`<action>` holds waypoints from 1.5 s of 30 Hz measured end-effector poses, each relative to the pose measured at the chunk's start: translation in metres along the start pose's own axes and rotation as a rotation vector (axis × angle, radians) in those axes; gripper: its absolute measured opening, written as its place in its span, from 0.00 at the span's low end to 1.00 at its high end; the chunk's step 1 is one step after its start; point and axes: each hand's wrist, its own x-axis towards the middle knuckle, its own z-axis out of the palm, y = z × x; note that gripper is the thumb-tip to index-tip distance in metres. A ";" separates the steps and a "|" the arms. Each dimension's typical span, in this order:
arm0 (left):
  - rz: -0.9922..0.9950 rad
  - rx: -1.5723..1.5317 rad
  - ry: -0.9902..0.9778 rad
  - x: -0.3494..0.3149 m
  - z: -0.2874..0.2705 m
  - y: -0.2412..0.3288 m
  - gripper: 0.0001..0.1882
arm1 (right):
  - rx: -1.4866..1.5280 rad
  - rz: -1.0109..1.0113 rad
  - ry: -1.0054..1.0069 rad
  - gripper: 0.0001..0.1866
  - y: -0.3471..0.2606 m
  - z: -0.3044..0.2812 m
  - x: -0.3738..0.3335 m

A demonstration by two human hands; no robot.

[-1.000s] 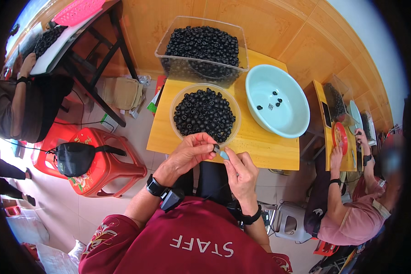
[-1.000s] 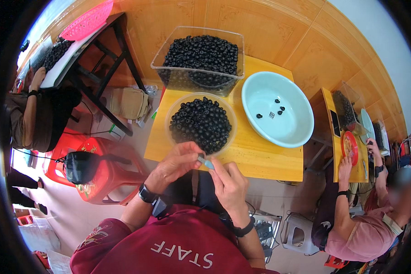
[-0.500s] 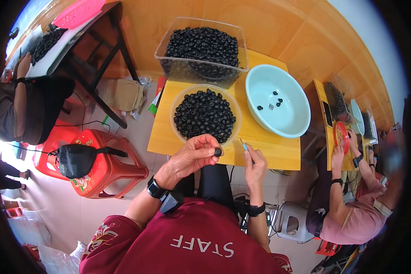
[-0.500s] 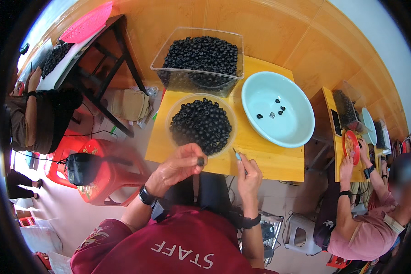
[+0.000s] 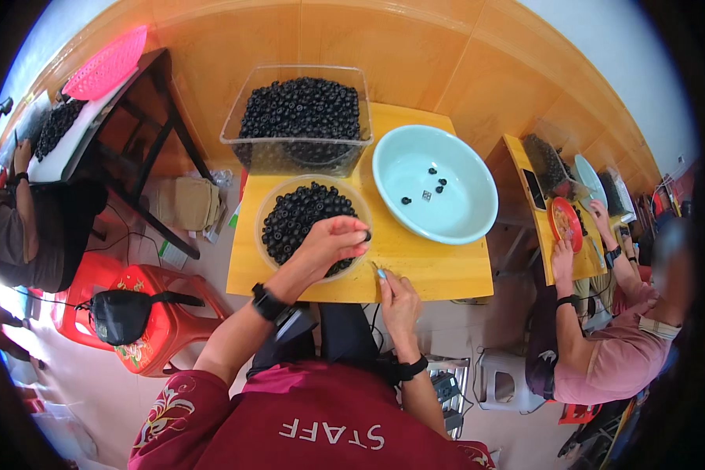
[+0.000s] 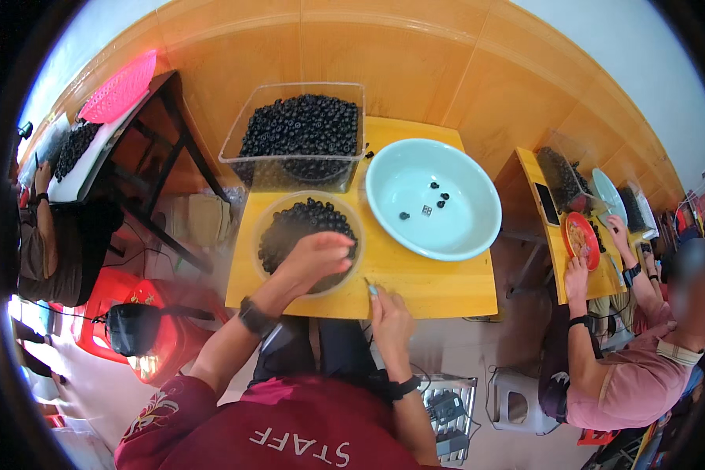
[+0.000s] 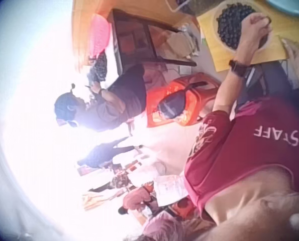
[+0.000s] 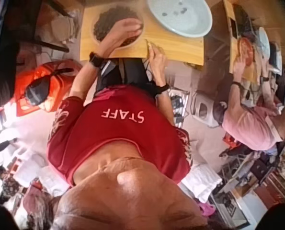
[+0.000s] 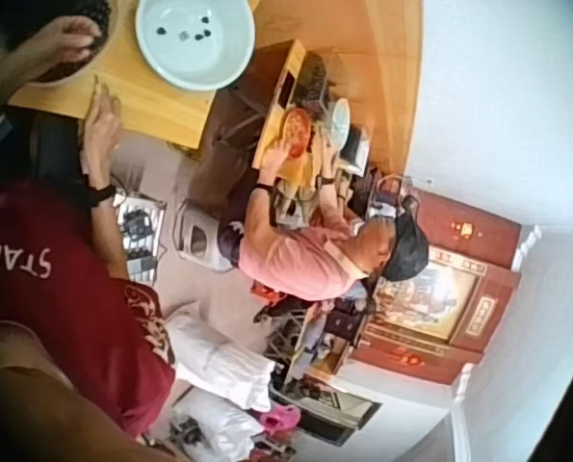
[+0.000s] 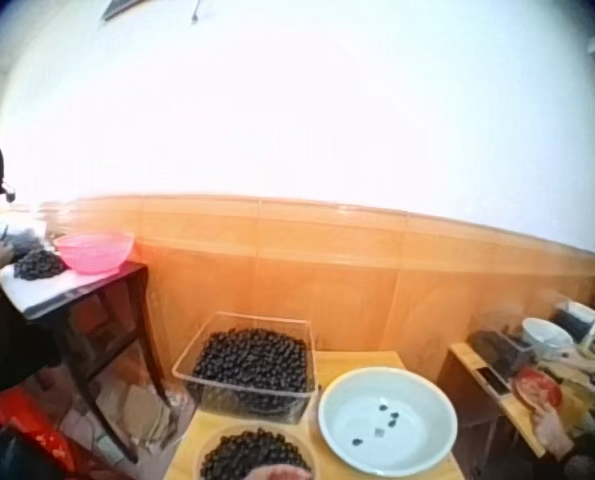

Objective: The recorder is sorting small black round objects (likely olives or berries), inspecting them and placing selected ones into a white bowl while removing debris with a small tool.

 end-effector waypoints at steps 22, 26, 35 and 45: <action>0.475 1.150 0.119 0.039 -0.031 -0.021 0.09 | -0.032 0.015 0.019 0.10 -0.005 0.000 0.002; 0.605 1.407 0.165 0.044 -0.017 -0.043 0.09 | -0.058 0.002 0.031 0.10 -0.001 0.002 -0.001; 0.685 1.514 0.253 0.040 -0.022 -0.049 0.06 | -0.030 -0.007 0.030 0.09 -0.006 0.000 -0.001; 0.043 -0.021 0.034 -0.039 -0.049 -0.012 0.08 | 0.196 0.043 0.001 0.11 0.000 -0.003 -0.001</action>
